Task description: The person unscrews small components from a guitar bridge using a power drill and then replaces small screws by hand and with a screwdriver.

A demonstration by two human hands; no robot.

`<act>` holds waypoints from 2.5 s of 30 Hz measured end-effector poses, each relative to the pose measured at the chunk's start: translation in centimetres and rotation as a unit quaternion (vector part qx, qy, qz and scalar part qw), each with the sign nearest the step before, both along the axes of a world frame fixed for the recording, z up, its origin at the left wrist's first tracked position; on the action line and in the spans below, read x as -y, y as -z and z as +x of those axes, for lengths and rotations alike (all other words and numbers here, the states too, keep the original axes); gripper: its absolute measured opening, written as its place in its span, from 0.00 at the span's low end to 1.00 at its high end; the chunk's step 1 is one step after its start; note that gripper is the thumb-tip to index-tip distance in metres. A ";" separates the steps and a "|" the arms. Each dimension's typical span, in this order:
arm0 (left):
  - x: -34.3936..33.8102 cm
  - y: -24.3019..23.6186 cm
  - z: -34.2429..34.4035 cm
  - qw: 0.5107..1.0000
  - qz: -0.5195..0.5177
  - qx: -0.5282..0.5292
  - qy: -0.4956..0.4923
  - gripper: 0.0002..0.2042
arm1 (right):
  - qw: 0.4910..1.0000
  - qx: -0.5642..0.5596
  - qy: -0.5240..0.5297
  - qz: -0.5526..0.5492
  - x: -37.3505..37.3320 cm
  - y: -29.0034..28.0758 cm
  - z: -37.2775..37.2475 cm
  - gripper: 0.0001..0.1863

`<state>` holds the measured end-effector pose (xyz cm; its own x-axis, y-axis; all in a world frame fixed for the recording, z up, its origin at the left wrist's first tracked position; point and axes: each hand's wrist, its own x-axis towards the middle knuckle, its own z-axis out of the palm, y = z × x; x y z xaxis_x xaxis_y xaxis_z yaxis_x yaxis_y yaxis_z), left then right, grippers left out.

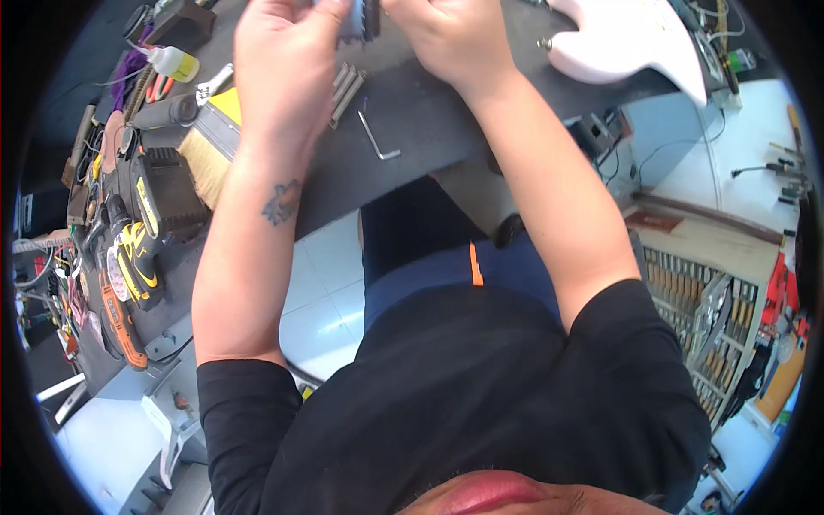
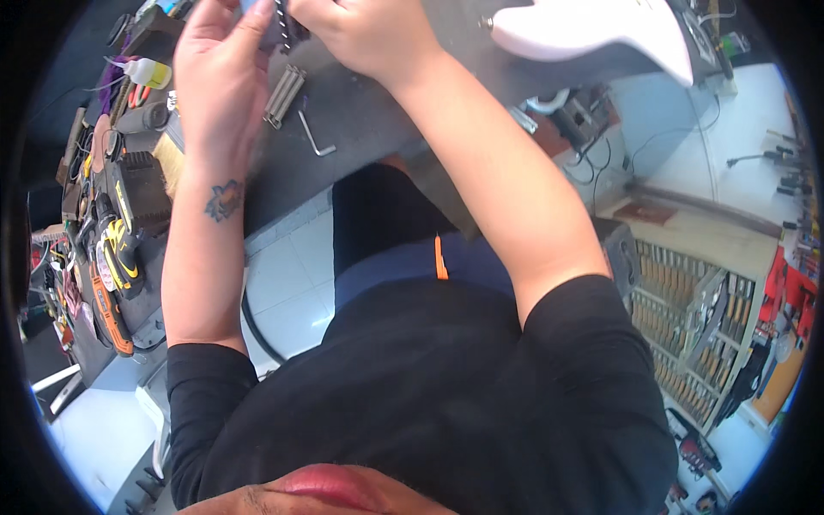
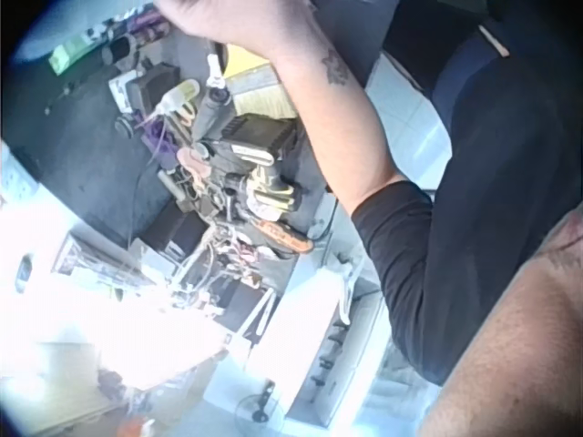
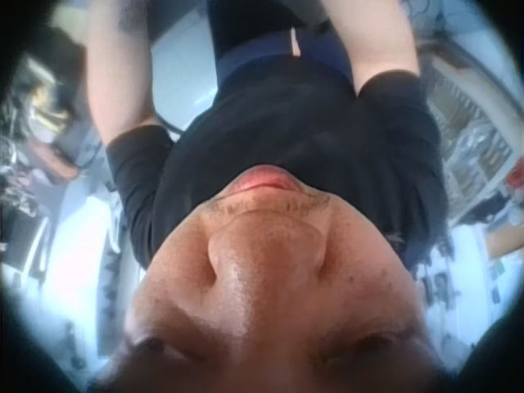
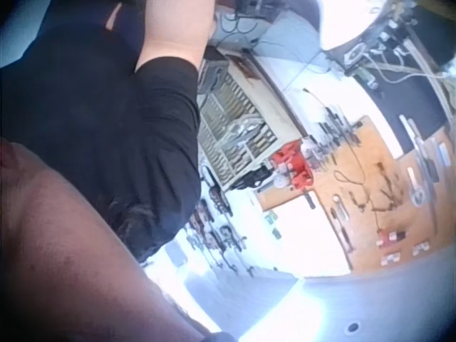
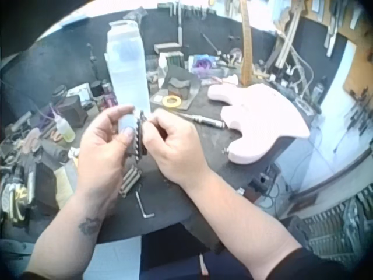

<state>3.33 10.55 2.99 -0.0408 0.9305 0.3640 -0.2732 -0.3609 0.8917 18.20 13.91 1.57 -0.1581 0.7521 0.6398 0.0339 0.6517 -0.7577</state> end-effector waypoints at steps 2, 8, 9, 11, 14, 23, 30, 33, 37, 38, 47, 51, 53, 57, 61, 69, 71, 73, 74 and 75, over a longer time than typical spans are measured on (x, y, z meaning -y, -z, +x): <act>0.1 -0.1 0.4 0.999 0.018 0.017 -0.025 0.17 | 1.000 -0.029 -0.004 0.001 0.4 -0.6 -0.3 0.11; -0.1 -0.1 0.0 0.999 0.027 0.022 -0.011 0.18 | 0.998 -0.055 -0.003 -0.001 0.3 -0.1 -0.1 0.10; 0.0 -0.1 -0.1 1.000 0.017 0.021 -0.011 0.18 | 0.998 -0.056 -0.003 0.001 0.3 -0.1 -0.1 0.10; 0.0 -0.1 -0.5 0.999 0.016 0.022 0.021 0.18 | 0.999 -0.046 0.002 -0.004 0.4 0.0 -0.1 0.11; -0.2 0.3 -0.2 0.999 0.026 0.018 0.022 0.17 | 1.000 -0.009 0.022 0.008 0.0 0.1 0.0 0.10; -0.2 0.5 0.0 0.999 0.008 0.029 0.010 0.17 | 0.999 -0.042 0.005 -0.008 0.3 0.2 0.0 0.08; 0.0 0.1 -0.3 0.998 0.002 0.037 0.050 0.17 | 0.999 0.001 0.037 0.030 0.3 0.1 -0.2 0.07; 0.1 -0.1 -0.1 0.999 -0.019 0.027 0.021 0.17 | 0.999 -0.040 0.022 0.000 -0.1 0.3 -0.1 0.08; 0.0 -0.1 -0.2 0.999 -0.026 0.041 0.024 0.17 | 0.999 -0.036 0.020 -0.015 0.7 -0.1 -0.2 0.10; 0.0 -0.2 -0.1 0.998 -0.045 0.037 0.007 0.17 | 0.999 -0.023 0.023 0.003 0.7 -0.2 -0.2 0.09; 0.1 0.0 -0.3 0.999 -0.004 0.036 0.029 0.17 | 0.999 -0.051 -0.001 -0.016 0.3 0.3 -0.3 0.08; 0.2 -0.1 0.1 0.999 -0.010 0.039 0.037 0.17 | 1.000 -0.019 -0.013 0.016 -0.5 0.9 0.1 0.06; 0.2 0.0 0.0 0.999 -0.028 0.018 0.017 0.17 | 1.000 -0.008 0.001 0.020 0.1 0.3 -0.1 0.06; 0.3 -0.2 0.1 0.999 -0.029 0.021 0.027 0.17 | 0.998 -0.063 0.005 -0.023 0.3 0.3 0.0 0.08; 0.2 0.2 0.0 0.999 -0.026 0.015 0.013 0.17 | 0.999 -0.001 0.036 -0.011 0.9 -0.2 0.0 0.08; -0.2 0.5 0.0 0.999 -0.024 0.028 0.033 0.17 | 0.998 -0.042 0.023 -0.043 0.6 -0.1 0.0 0.09; -0.5 1.1 -0.2 0.999 -0.009 0.032 0.015 0.17 | 0.999 -0.027 0.027 -0.034 0.9 -0.2 -0.3 0.10; -0.8 1.2 -0.5 0.999 0.000 0.032 0.020 0.17 | 0.999 -0.011 0.033 -0.024 0.7 -0.1 -0.3 0.11; -0.9 1.2 -0.6 0.999 0.010 0.033 0.026 0.16 | 0.999 -0.006 0.044 -0.008 0.3 0.1 -0.1 0.11; -0.9 1.1 -1.0 0.999 0.011 0.034 0.026 0.16 | 0.999 -0.001 0.054 0.008 0.0 0.3 0.0 0.10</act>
